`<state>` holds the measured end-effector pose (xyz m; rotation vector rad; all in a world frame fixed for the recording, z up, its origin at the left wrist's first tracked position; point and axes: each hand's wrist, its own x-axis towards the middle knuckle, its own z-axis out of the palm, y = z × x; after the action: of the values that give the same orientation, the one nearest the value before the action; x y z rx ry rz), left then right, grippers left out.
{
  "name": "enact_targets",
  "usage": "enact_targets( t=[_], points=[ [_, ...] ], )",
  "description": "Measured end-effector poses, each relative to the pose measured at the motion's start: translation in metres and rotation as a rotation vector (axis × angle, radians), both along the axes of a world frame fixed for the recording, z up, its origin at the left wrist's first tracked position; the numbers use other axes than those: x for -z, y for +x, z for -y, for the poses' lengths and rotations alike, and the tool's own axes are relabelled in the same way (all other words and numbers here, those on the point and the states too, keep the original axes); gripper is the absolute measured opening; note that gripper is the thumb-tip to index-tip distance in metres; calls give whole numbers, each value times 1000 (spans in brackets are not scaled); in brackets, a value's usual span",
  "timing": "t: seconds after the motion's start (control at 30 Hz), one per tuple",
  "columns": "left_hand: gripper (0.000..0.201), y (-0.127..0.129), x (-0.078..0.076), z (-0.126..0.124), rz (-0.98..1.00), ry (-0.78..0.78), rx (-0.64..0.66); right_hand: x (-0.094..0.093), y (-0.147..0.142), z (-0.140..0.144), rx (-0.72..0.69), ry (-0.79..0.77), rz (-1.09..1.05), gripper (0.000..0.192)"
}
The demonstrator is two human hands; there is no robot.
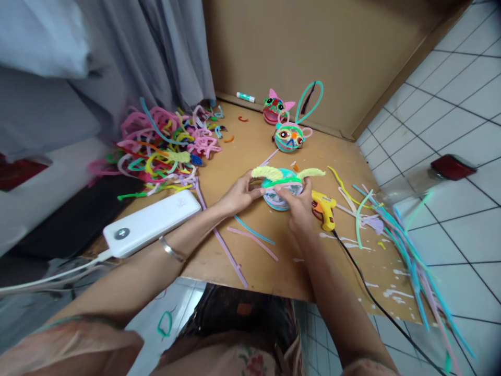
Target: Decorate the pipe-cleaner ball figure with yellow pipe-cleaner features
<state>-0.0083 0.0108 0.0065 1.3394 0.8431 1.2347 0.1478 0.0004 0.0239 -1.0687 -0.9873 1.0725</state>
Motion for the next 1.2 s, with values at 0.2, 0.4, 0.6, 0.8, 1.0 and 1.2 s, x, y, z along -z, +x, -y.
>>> enact_targets(
  t=[0.2, 0.4, 0.6, 0.8, 1.0, 1.2],
  points=[
    [57, 7, -4, 6, 35, -15, 14, 1, 1, 0, 70, -8, 106, 103],
    [54, 9, 0, 6, 118, -42, 30, 15, 8, -6, 74, 68, 169, 101],
    [55, 1, -1, -2, 158, -93, 86, 20, 8, -6, 108, 137, 249, 97],
    [56, -10, -7, -4, 190, -179, 196, 16, 5, -4, 135, 89, 261, 99],
    [65, -13, -5, -4, 173, -196, 283, 16, 7, -5, 132, 94, 253, 100],
    [72, -2, -7, -1, 135, -151, 158, 7, -2, 1, 105, -11, 119, 105]
  ],
)
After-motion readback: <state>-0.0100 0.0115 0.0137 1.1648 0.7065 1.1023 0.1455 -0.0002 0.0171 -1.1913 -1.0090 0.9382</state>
